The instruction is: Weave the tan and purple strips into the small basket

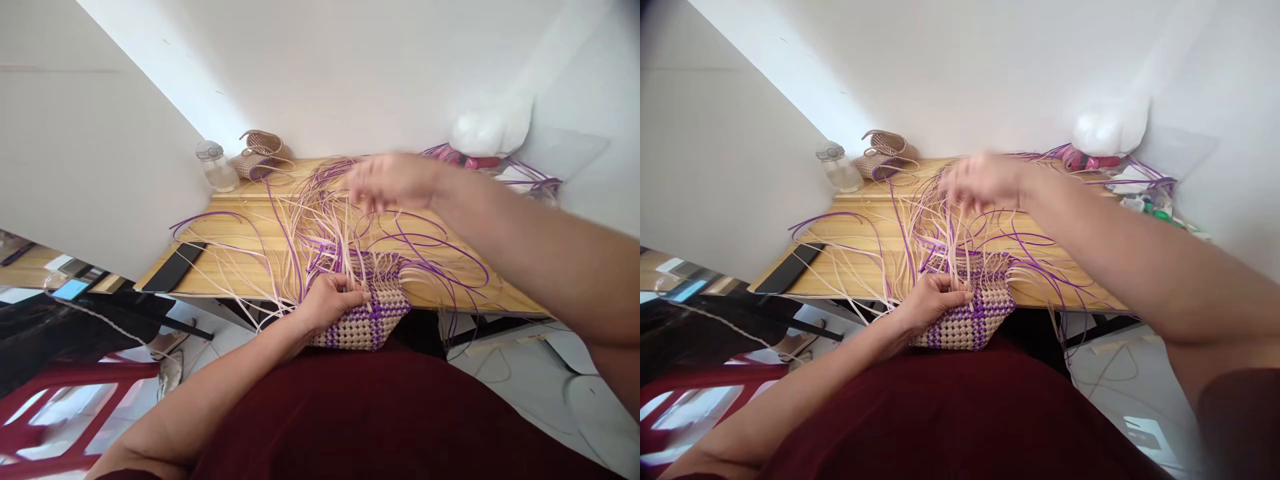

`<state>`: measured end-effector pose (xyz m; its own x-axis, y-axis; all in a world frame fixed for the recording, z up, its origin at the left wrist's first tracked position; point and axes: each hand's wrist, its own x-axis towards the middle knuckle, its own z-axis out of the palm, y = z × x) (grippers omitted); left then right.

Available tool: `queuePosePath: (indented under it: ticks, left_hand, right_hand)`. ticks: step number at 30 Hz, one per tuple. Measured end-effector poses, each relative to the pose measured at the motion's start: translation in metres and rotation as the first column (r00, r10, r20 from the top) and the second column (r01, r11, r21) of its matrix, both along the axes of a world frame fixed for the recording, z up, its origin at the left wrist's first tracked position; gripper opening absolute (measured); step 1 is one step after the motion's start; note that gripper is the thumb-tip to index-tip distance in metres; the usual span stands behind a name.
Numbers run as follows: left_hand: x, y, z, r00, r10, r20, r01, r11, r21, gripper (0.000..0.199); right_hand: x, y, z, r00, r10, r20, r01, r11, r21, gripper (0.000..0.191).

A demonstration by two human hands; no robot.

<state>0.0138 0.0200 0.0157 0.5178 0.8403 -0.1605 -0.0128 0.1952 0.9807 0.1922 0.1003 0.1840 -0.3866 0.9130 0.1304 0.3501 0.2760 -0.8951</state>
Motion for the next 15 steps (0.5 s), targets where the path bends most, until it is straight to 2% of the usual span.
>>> queuePosePath:
  ticks: [2, 3, 5, 6, 7, 10, 15]
  left_hand:
    - [-0.004, 0.005, 0.007, 0.999, -0.030, -0.026, 0.030, 1.000, -0.007, 0.031]
    - [-0.007, 0.008, 0.012, 0.998, -0.054, -0.036, 0.054, 0.999, -0.003, 0.031]
    - [-0.010, 0.011, 0.020, 0.993, -0.112, -0.027, 0.112, 0.994, 0.000, 0.030]
    - [-0.010, 0.012, 0.023, 0.992, -0.126, -0.014, 0.126, 0.992, -0.003, 0.030]
    - [-0.010, 0.012, 0.025, 0.990, -0.138, -0.006, 0.138, 0.990, -0.014, 0.029]
    - [-0.006, 0.008, 0.019, 0.989, -0.141, 0.034, 0.143, 0.987, -0.066, 0.028]
    - [0.000, 0.001, 0.005, 0.989, -0.072, 0.126, 0.083, 0.993, -0.083, 0.030]
  right_hand:
    - [-0.010, -0.025, -0.033, 0.959, 0.170, 0.226, -0.153, 0.984, -0.088, 0.020]
    - [-0.015, -0.037, -0.042, 0.872, 0.258, 0.417, -0.244, 0.966, -0.088, 0.016]
    - [-0.021, -0.055, -0.047, 0.705, 0.308, 0.638, -0.334, 0.939, -0.084, 0.013]
    - [-0.022, -0.060, -0.045, 0.654, 0.312, 0.689, -0.360, 0.930, -0.079, 0.013]
    - [-0.021, -0.063, -0.042, 0.647, 0.313, 0.695, -0.373, 0.925, -0.069, 0.011]
    - [-0.016, -0.062, -0.043, 0.694, 0.357, 0.625, -0.439, 0.898, -0.025, 0.007]
    - [-0.014, -0.052, -0.075, 0.754, 0.473, 0.456, -0.540, 0.841, 0.021, 0.005]
